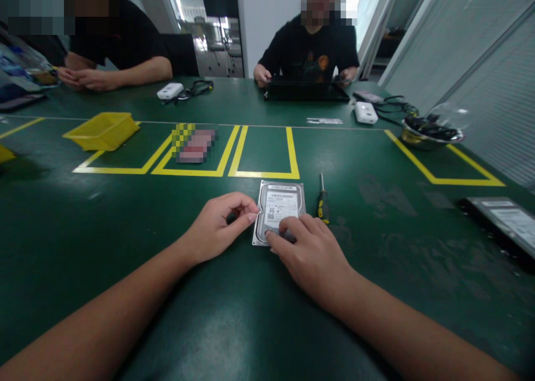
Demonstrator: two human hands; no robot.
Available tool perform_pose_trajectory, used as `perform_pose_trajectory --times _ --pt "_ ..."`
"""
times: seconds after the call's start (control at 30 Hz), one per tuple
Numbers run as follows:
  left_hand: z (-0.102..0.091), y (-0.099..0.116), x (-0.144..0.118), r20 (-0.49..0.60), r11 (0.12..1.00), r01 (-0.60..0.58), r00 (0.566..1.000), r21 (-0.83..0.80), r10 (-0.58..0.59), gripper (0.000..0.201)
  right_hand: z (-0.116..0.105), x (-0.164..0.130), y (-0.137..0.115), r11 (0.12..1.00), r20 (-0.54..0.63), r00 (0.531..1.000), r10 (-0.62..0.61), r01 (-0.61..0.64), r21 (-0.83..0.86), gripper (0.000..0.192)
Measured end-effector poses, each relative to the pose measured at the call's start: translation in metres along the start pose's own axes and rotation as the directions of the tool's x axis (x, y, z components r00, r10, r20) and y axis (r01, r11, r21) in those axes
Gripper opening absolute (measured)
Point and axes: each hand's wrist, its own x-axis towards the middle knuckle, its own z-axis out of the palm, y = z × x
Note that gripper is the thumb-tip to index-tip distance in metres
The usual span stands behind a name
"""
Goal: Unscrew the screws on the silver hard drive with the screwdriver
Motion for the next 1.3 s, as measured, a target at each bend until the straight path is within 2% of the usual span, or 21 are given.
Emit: perform_pose_trajectory --times 0.17,0.47,0.6,0.83,1.3 --pt "-0.006 0.004 -0.002 0.040 0.997 -0.066 0.997 0.043 0.064 0.007 0.002 0.002 0.005 1.000 -0.004 1.000 -0.004 0.004 -0.010 0.023" --pt "-0.008 0.006 -0.001 0.096 0.995 -0.075 0.993 0.071 0.068 0.007 0.002 0.002 0.010 1.000 -0.006 1.000 -0.022 0.023 0.012 0.024" --pt "-0.010 0.008 0.000 0.191 0.992 -0.099 0.978 0.082 0.082 0.009 0.002 0.002 0.013 0.999 -0.003 1.000 -0.030 0.030 0.033 0.022" --pt "-0.012 0.002 0.003 0.386 0.994 -0.083 0.921 0.075 0.048 0.010 0.001 0.004 0.018 0.995 0.004 0.998 -0.061 0.061 0.073 0.022" --pt "-0.015 0.006 0.000 0.427 0.962 -0.212 0.896 0.170 0.122 0.012 -0.001 0.006 0.020 0.991 0.013 0.996 -0.086 0.085 0.102 0.024"
